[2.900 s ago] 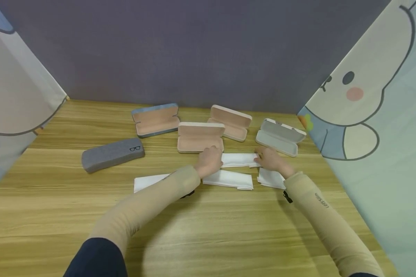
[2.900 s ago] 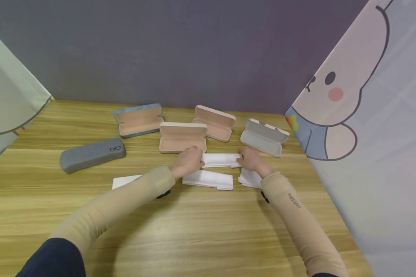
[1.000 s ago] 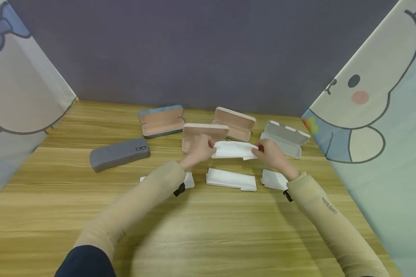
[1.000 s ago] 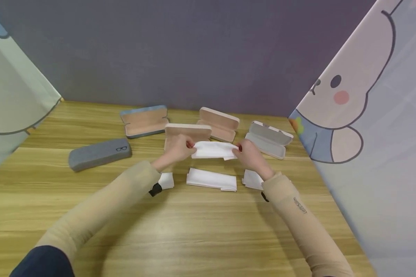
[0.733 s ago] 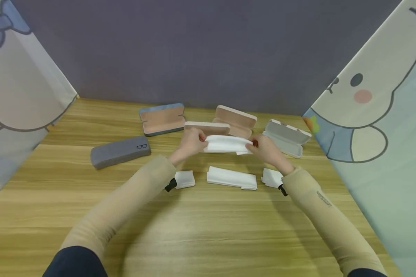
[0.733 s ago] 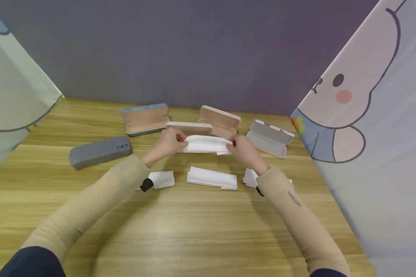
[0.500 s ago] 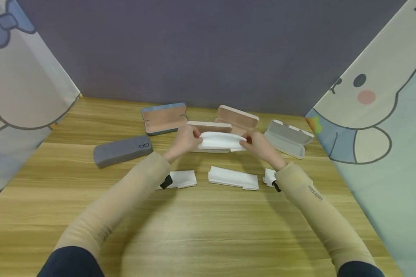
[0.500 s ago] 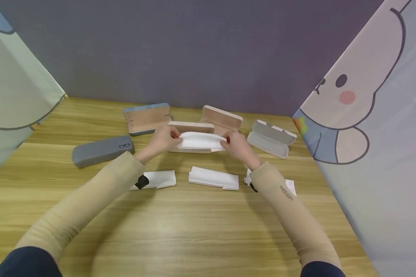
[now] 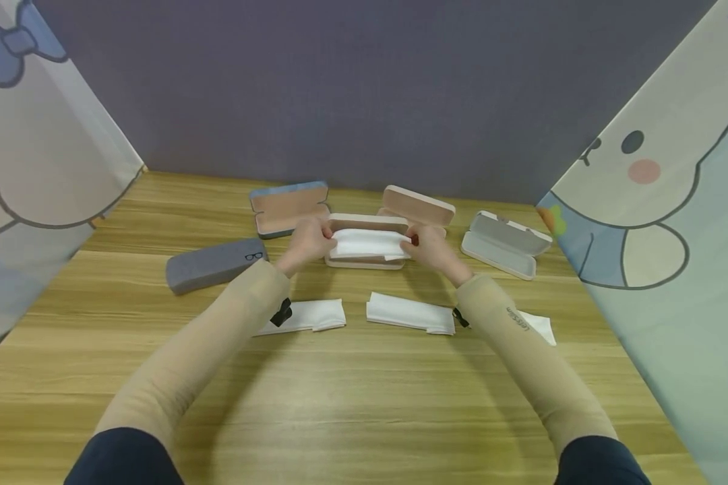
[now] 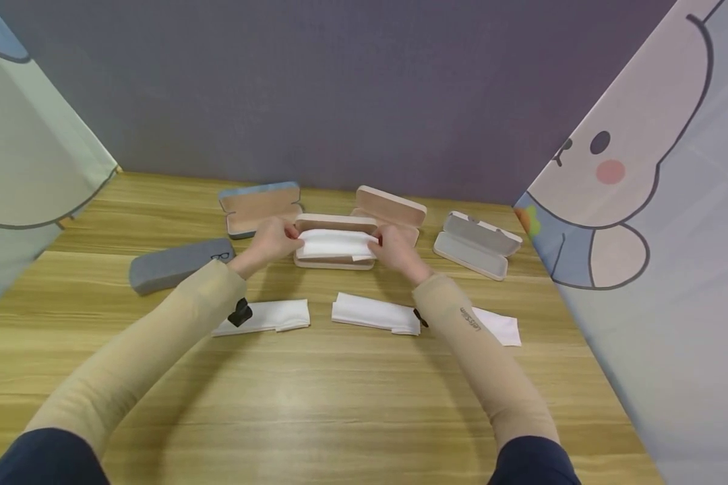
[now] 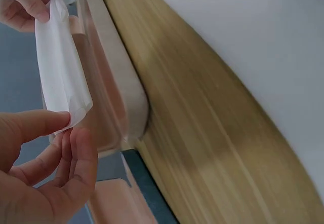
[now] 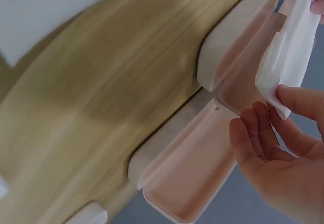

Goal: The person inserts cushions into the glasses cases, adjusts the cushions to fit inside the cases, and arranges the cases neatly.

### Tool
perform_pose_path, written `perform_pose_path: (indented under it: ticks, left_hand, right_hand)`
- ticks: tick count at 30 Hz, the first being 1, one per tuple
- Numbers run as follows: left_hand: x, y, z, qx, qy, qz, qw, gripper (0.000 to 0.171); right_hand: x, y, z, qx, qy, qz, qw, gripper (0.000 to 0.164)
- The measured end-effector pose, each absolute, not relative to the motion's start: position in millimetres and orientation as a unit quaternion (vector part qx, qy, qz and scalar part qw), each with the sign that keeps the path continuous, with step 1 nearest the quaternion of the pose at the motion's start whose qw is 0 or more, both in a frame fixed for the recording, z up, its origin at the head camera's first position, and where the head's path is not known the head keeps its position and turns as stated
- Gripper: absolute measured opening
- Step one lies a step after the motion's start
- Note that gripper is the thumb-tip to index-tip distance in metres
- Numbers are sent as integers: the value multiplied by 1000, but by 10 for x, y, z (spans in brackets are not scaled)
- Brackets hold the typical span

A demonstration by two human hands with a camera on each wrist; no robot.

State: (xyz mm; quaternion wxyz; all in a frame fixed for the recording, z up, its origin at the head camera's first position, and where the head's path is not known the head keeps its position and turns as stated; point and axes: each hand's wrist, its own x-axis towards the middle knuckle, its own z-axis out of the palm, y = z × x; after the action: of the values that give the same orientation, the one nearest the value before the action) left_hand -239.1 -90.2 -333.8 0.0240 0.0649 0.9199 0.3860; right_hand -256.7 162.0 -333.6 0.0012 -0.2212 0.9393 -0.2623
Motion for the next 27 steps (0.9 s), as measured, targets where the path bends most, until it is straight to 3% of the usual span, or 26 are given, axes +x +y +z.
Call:
perform_pose_path:
  ticks: [5, 13, 20, 27]
  left_hand:
    - [-2459, -942, -3411, 62, 922, 382, 28, 41]
    - [-2516, -959, -3482, 48, 930, 363, 37, 22]
    - [-2557, -924, -3564, 50, 929, 363, 60, 45]
    - [-2599, -886, -3599, 56, 934, 346, 61, 46]
  right_hand:
    - [-2624, 1576, -3426, -213, 939, -269, 18, 20]
    - [-2651, 1535, -3541, -208, 944, -257, 9, 19]
    - [-2669, 1519, -3620, -203, 946, -251, 19, 17]
    - [-2697, 1497, -3674, -194, 954, -226, 24, 16]
